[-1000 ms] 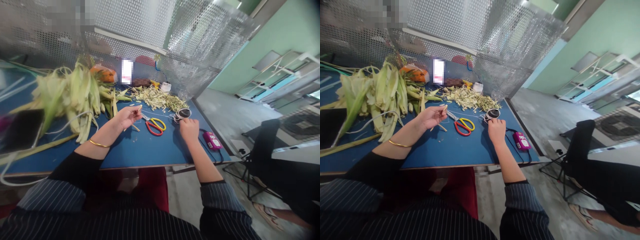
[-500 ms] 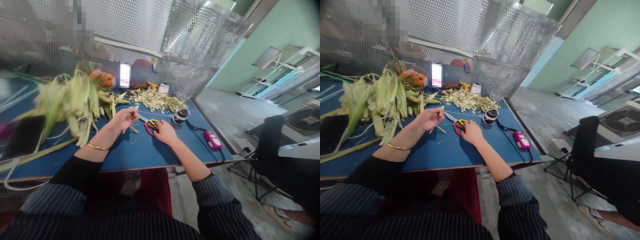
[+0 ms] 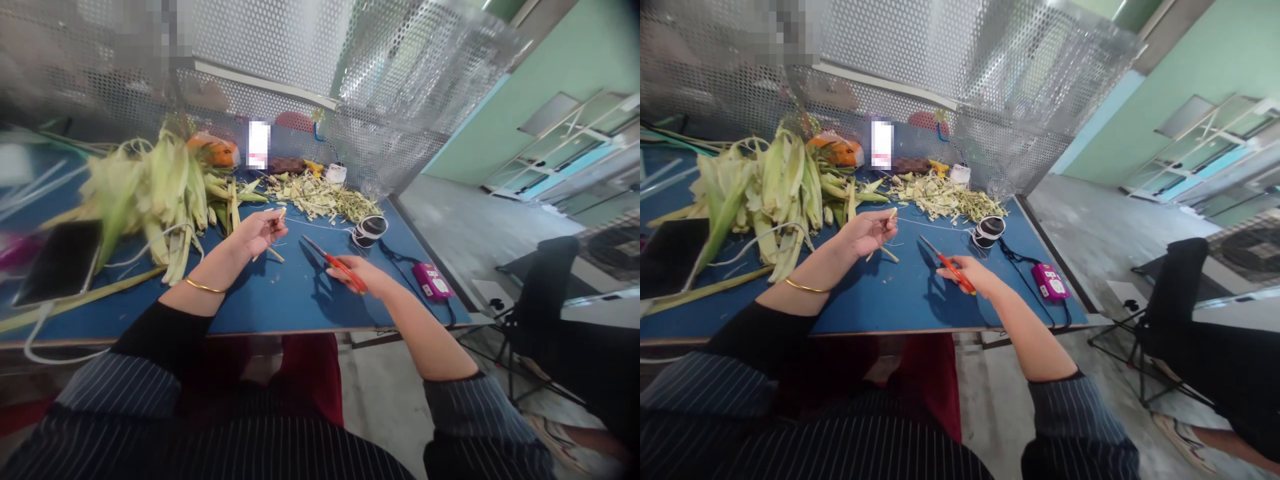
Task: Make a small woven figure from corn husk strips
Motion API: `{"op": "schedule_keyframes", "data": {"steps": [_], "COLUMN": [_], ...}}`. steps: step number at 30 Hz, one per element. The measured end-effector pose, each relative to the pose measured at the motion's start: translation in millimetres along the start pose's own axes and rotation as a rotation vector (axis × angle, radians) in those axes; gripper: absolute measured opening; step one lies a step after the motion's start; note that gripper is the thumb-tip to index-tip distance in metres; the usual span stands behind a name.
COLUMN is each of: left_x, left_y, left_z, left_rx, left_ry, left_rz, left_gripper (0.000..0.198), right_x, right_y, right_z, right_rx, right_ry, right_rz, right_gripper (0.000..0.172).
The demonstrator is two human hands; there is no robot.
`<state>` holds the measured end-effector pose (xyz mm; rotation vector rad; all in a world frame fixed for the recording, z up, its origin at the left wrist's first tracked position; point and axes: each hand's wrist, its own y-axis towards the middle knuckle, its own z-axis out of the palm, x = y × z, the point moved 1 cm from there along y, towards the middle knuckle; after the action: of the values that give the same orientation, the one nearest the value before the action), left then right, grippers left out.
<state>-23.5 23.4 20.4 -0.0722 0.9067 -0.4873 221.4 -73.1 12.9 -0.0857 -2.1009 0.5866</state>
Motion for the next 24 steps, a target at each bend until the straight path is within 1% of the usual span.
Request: {"op": "schedule_keyframes", "data": {"steps": [2, 4, 6, 8, 11, 13, 16, 20, 22, 23, 24], "left_x": [0.5, 1.0, 1.4, 1.8, 2.6, 3.3, 4.6, 5.9, 5.1, 4.3, 3.0], "left_y": [-0.3, -0.9, -1.8, -2.4, -2.6, -2.7, -3.1, -3.9, -4.3, -4.5, -4.9], "left_z": [0.1, 0.4, 0.8, 1.1, 1.1, 1.2, 1.9, 3.7, 4.0, 3.9, 3.7], "left_rx": [0.0, -0.006, -0.01, -0.018, -0.023, -0.015, 0.008, 0.035, 0.036, 0.033, 0.032], "left_ry": [0.003, 0.004, 0.008, 0.018, 0.033, 0.038, 0.041, 0.048, 0.054, 0.057, 0.058], "left_rz": [0.002, 0.006, 0.005, -0.002, -0.012, -0.014, -0.018, -0.033, -0.033, -0.034, -0.033], "left_gripper": [0.016, 0.016, 0.015, 0.014, 0.013, 0.012, 0.012, 0.01, 0.01, 0.011, 0.011], "right_x": [-7.7, -11.2, -10.1, -5.6, 3.0, 7.3, 10.2, 7.5, 3.8, 1.8, -0.3], "right_y": [-17.1, -29.1, -34.9, -34.1, -22.5, -10.6, 7.5, 22.6, 24.4, 23.7, 22.0], "right_z": [-1.2, -0.2, 2.2, 5.2, 11.7, 17.0, 23.3, 22.3, 16.6, 12.8, 8.6], "right_rx": [0.026, 0.111, 0.2, 0.237, 0.22, 0.176, 0.065, -0.086, -0.16, -0.203, -0.26], "right_ry": [0.234, 0.434, 0.568, 0.62, 0.614, 0.602, 0.591, 0.56, 0.477, 0.389, 0.249], "right_rz": [0.008, -0.007, -0.041, -0.084, -0.095, -0.069, -0.073, -0.089, -0.076, -0.091, -0.113], "right_gripper": [0.057, 0.057, 0.055, 0.055, 0.059, 0.059, 0.056, 0.046, 0.04, 0.038, 0.037]}}
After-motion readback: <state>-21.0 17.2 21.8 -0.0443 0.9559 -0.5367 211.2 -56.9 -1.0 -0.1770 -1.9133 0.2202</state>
